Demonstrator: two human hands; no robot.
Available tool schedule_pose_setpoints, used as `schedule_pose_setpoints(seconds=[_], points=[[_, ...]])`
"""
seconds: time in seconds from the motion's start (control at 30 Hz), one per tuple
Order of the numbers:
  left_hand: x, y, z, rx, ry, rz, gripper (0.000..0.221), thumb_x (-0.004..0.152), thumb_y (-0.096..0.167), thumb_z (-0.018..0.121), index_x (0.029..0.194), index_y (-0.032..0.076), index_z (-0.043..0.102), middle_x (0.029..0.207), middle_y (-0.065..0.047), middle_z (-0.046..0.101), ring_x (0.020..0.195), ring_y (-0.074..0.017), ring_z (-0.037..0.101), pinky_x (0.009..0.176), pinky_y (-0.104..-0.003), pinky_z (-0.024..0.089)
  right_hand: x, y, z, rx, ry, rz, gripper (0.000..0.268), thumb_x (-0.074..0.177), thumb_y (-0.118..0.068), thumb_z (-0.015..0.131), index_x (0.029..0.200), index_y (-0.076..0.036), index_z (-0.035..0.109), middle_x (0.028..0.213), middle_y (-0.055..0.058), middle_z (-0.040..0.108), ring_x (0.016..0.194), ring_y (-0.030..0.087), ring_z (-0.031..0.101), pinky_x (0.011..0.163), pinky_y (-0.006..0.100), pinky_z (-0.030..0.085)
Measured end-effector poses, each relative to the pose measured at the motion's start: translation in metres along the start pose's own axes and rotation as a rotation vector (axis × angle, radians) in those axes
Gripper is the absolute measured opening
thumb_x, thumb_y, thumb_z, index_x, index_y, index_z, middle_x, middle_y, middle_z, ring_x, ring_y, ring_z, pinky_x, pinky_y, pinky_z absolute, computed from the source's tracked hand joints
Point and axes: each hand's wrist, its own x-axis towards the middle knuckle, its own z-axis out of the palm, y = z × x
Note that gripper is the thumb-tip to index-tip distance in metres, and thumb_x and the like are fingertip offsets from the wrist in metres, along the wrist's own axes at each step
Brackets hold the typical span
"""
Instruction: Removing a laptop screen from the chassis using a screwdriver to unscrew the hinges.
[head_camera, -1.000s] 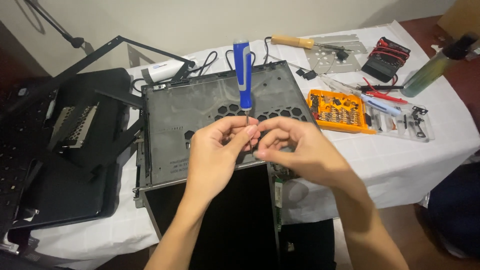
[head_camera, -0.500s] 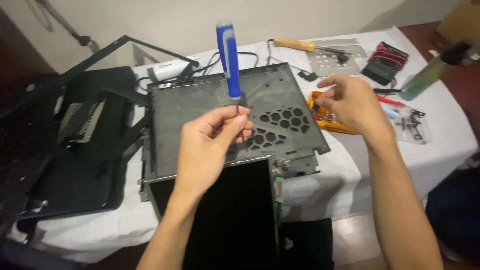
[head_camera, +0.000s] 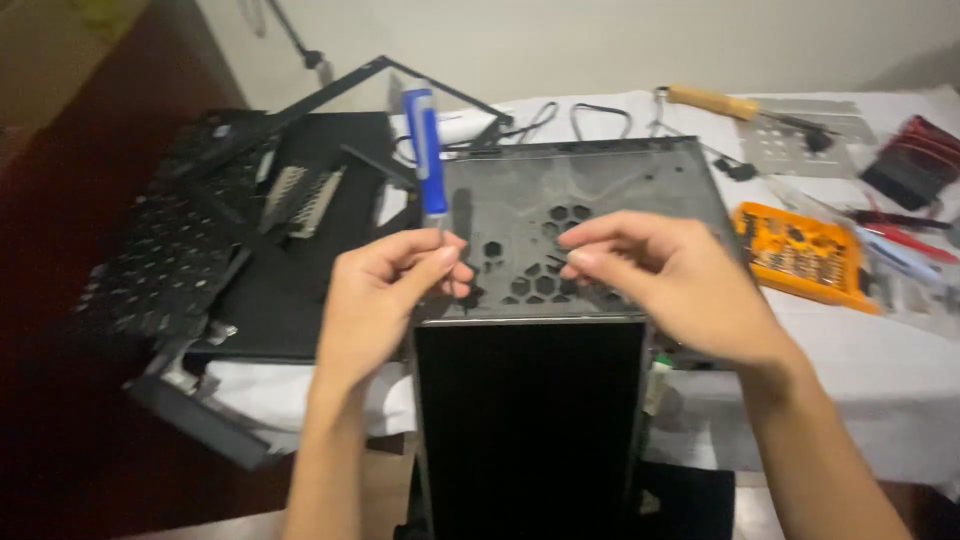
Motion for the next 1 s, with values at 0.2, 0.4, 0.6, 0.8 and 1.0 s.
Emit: schedule_pose_setpoints(seconds=[0.2,0.4,0.6,0.8,1.0], points=[[-0.009,-0.006,0.012,-0.135,0.188,0.0,0.019,0.098,0.016,0.064,0.105,0.0,0.073,0.075,-0.007,0.064,0.067,-0.0133,0.065,0.069,-0.03,0.067,0.008,-0.002,0.04,-0.208,-0.175,-0.108,0.032,0.085,-0.032,0.074,0.113,-0.022,0.082,0.103,-0.01,0.087,0.093,0.002,0.075,0.086,0.019,0.053],[-0.004,-0.029,0.021,-0.221,0.264,0.171,0.021,0.101,0.016,0.061,0.106,-0.001,0.073,0.072,-0.003,0.06,0.066,-0.0114,0.06,0.069,-0.024,0.056,0.015,-0.026,0.055,-0.096,-0.16,-0.196,0.04,0.089,-0.035,0.065,0.123,-0.018,0.076,0.117,-0.006,0.082,0.1,0.006,0.074,0.089,0.024,0.056],[0.003,-0.048,0.024,-0.172,0.286,0.187,0.02,0.102,0.01,0.061,0.109,-0.002,0.075,0.063,-0.009,0.063,0.056,-0.014,0.064,0.065,-0.031,0.062,0.052,-0.04,0.088,0.472,-0.193,-0.318,0.038,0.092,-0.02,0.071,0.117,0.008,0.069,0.082,0.022,0.074,0.05,0.022,0.066,0.048,0.035,0.06],[0.001,-0.059,0.023,-0.222,0.263,0.16,0.02,0.102,0.012,0.061,0.102,-0.002,0.075,0.061,-0.009,0.062,0.055,-0.0144,0.064,0.063,-0.027,0.059,0.061,-0.032,0.109,0.672,-0.169,-0.311,0.031,0.09,-0.009,0.074,0.109,0.013,0.065,0.075,0.02,0.068,0.033,0.023,0.06,0.026,0.034,0.048],[-0.002,-0.049,0.026,-0.253,0.265,0.141,0.022,0.102,0.014,0.062,0.105,-0.004,0.075,0.062,-0.011,0.063,0.055,-0.0155,0.064,0.062,-0.028,0.058,0.062,-0.031,0.111,0.713,-0.132,-0.314,0.027,0.089,-0.008,0.075,0.104,0.012,0.066,0.072,0.019,0.068,0.031,0.023,0.058,0.023,0.035,0.047]])
